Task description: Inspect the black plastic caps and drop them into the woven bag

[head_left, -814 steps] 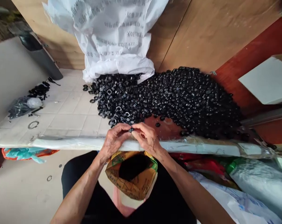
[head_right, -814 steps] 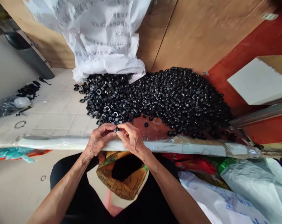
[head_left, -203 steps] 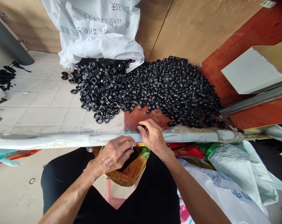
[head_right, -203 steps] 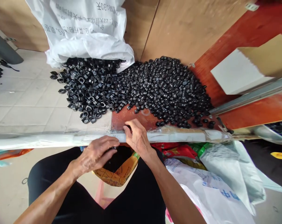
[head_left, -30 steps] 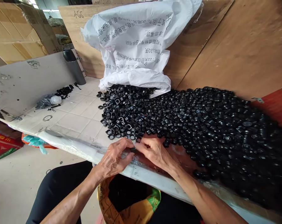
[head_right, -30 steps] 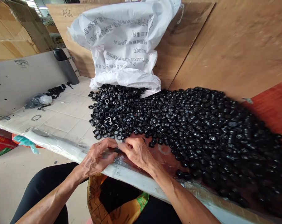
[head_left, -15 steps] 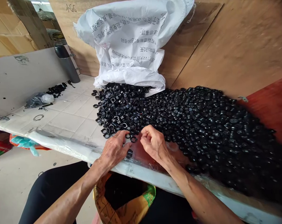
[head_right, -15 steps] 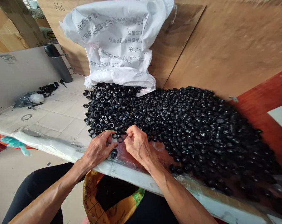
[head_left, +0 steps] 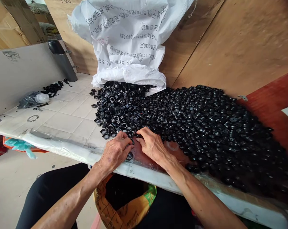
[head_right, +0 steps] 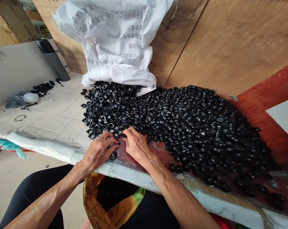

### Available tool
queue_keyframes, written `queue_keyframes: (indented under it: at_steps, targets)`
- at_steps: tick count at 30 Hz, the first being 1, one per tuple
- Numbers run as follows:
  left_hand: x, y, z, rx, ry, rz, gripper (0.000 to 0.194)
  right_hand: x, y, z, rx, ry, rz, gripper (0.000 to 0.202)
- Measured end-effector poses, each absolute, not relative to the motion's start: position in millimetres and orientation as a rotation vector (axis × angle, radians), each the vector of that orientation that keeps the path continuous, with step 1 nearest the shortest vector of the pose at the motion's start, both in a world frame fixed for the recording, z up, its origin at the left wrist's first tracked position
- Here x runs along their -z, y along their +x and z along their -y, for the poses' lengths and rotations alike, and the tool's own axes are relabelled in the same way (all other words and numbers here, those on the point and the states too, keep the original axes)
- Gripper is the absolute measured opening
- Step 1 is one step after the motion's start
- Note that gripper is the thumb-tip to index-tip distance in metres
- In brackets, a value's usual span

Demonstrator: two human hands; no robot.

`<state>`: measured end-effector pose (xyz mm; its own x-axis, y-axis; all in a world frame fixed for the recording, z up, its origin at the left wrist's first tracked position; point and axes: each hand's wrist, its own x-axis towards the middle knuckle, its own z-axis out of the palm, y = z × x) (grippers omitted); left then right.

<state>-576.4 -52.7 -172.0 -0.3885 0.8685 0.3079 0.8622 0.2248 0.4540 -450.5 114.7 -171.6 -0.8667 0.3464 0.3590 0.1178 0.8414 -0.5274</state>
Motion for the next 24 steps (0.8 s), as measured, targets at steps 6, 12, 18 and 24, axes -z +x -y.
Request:
queue_keyframes:
  at_steps: [6, 12, 18, 24]
  targets:
    - [168.1, -573.3, 57.5, -1.11, 1.547, -2.429, 0.019, 158.0, -447.6, -111.0, -1.162, -0.236, 2.365, 0.013]
    - [164.1, -571.2, 62.8, -1.348, 1.415, -2.265, 0.027, 152.5, -445.0, -107.5, -1.199, -0.083, 2.391, 0.024]
    - [161.9, -573.2, 64.9, -1.521, 1.35, -2.054, 0.02, 153.3, -444.1, -106.9, -1.184, -0.193, 2.422, 0.015]
    - [162.4, -576.9, 65.2, -1.551, 1.441, -2.033, 0.017, 160.5, -444.7, -105.7, -1.226, -0.268, 2.396, 0.011]
